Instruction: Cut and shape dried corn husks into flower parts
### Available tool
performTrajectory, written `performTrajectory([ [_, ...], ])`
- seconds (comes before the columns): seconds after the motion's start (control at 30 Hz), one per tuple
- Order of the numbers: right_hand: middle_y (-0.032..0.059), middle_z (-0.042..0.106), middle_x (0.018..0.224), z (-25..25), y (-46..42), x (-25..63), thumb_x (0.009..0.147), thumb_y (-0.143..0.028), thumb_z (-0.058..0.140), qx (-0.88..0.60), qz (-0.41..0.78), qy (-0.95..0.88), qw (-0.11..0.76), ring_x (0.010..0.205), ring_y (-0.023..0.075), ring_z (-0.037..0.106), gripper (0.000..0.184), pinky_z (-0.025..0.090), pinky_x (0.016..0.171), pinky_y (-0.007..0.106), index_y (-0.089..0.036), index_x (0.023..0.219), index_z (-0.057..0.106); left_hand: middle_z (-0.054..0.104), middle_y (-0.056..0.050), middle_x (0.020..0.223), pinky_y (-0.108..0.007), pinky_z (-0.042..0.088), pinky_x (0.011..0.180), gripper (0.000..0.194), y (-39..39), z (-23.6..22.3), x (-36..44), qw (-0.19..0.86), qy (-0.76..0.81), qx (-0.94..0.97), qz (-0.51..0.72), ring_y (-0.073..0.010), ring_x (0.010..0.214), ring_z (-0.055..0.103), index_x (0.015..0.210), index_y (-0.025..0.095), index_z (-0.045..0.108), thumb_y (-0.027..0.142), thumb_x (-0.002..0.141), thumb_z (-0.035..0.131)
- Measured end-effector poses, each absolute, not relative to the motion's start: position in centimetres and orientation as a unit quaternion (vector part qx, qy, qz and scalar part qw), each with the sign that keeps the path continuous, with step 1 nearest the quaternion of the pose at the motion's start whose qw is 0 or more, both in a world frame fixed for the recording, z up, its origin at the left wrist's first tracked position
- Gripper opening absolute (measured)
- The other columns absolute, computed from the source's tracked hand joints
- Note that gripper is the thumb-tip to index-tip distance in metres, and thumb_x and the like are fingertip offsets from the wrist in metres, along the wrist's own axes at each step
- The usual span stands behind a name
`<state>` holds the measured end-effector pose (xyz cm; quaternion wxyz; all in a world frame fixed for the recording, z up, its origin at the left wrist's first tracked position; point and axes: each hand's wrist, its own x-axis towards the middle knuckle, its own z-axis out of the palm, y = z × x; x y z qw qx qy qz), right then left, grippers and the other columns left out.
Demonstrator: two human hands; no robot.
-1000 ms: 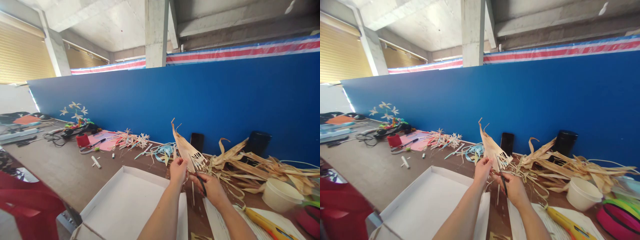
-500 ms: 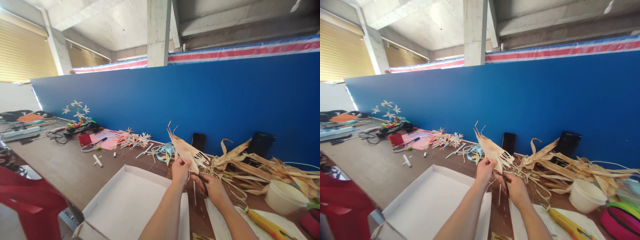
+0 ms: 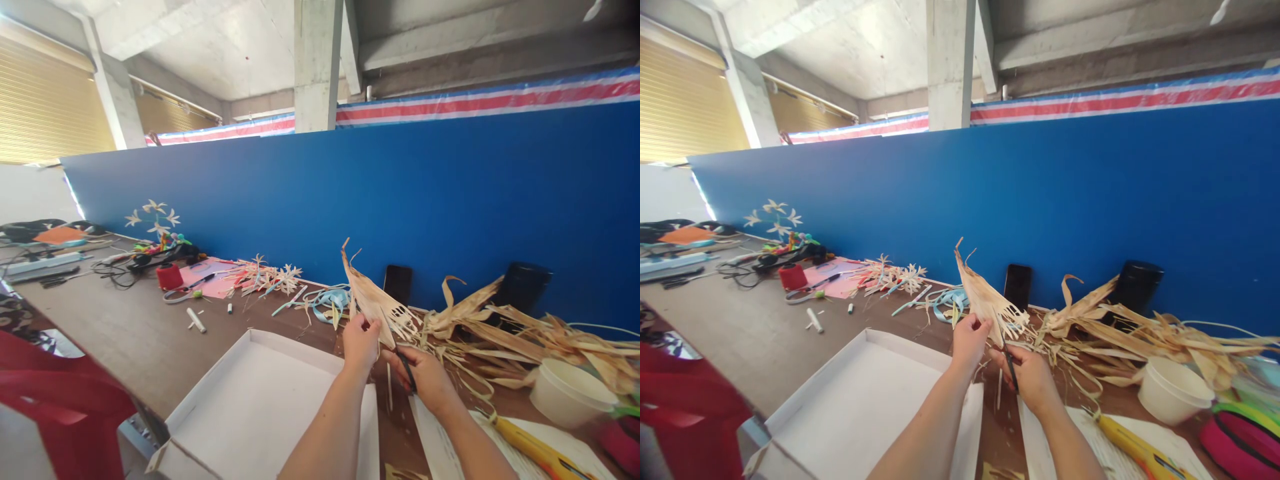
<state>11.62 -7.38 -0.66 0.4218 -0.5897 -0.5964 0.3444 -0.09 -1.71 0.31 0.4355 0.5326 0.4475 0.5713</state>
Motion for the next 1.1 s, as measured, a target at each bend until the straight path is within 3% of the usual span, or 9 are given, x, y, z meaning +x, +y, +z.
performTrajectory([
  [0.27, -0.0053, 0.042, 0.037, 0.2, -7.8, 11.5, 0.068, -0.049, 0.056, -0.608, 0.322, -0.595, 0.415, 0.037, 0.0104, 0.038, 0.034, 0.029, 0.039, 0.023, -0.021, 0.05, 0.053, 0.057, 0.002, 0.061, -0.021, 0.033, 0.055, 0.018, -1.4, -0.2, -0.2, 0.393, 0.458, 0.561, 0.567, -0.0108, 0.057, 0.047, 0.069, 0.016, 0.062, 0.033, 0.072, 0.055],
  [1.1, -0.0053, 0.041, 0.039, 0.0, -7.7, 11.6, 0.068, -0.049, 0.058, -0.61, 0.302, -0.603, 0.416, 0.039, 0.0105, 0.037, 0.032, 0.028, 0.039, 0.023, -0.02, 0.053, 0.055, 0.057, 0.002, 0.061, -0.021, 0.034, 0.055, 0.018, -1.7, 0.2, -0.3, 0.394, 0.468, 0.555, 0.564, -0.0106, 0.057, 0.048, 0.067, 0.016, 0.061, 0.033, 0.071, 0.055],
])
